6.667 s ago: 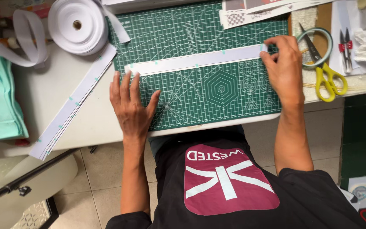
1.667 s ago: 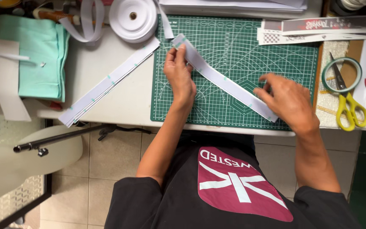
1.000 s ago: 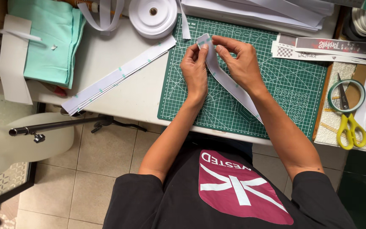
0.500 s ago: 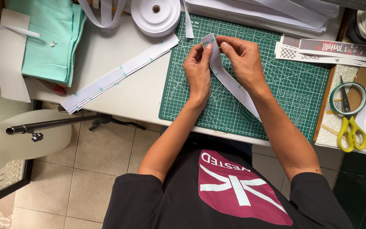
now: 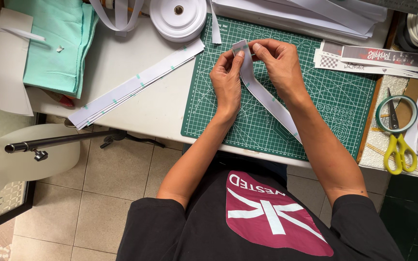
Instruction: The person assembles long white paper strips on a green cutting mat. They apply small pieces of green tape to the ends and edges of the strips, then fold and press the strips together to form a longer connected piece.
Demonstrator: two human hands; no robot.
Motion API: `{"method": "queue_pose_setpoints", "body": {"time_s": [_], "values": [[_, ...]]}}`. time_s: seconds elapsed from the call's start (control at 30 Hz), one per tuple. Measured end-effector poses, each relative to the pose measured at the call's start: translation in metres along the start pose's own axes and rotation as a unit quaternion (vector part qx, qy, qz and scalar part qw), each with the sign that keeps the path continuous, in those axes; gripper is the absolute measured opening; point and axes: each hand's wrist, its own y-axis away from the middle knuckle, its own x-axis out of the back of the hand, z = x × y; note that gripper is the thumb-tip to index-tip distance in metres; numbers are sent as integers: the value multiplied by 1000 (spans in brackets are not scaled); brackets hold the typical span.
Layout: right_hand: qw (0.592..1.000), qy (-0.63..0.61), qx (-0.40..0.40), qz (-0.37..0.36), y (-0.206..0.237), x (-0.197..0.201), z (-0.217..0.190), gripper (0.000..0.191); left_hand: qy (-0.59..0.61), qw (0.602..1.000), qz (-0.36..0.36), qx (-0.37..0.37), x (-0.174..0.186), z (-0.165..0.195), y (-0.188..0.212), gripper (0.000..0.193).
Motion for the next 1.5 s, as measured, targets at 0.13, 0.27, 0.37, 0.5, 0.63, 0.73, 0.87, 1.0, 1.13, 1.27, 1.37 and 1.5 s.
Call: {"method": "queue_pose_setpoints", "body": {"time_s": [0.13, 0.27, 0.37, 0.5, 0.63, 0.73, 0.87, 1.0, 1.13, 1.27, 1.37, 1.5], "values": [[999, -7, -32, 10, -5, -1, 4, 21, -20, 1000, 3, 8, 0, 0, 0, 22], [999, -36, -25, -8, -9, -2, 5, 19, -28, 1000, -2, -3, 0, 1, 1, 22], [999, -29, -19, -11, -10, -3, 2, 19, -5, 1000, -7, -6, -1, 2, 1, 22], [1000, 20, 13, -5, -8, -5, 0, 19, 3, 1000, -7, -11, 0, 1, 0, 22], [998, 41, 46, -5, -8, -6, 1, 19, 19, 1000, -11, -16, -1, -1, -1, 23], [997, 47, 55, -6, -7, -6, 3, 19, 17, 1000, -20, -17, -1, -3, -1, 22], [999, 10, 30, 6, -7, -7, 4, 19, 19, 1000, -9, -17, 0, -2, 0, 21], [1000, -12, 17, 6, -7, -5, 2, 19, 13, 1000, -9, -16, 0, -1, -1, 21], [1000, 0, 11, 2, -5, -5, 0, 19, -10, 1000, -8, -17, 1, -1, 1, 21], [1000, -19, -1, -10, -7, -5, -1, 18, 2, 1000, -10, -18, 1, -2, 2, 21], [999, -43, -3, -25, -10, -6, 0, 18, 4, 1000, -12, -19, 1, -2, 0, 22], [998, -45, 0, -33, -8, -6, 2, 20, 35, 999, -9, -12, 1, -1, -1, 23]]}}
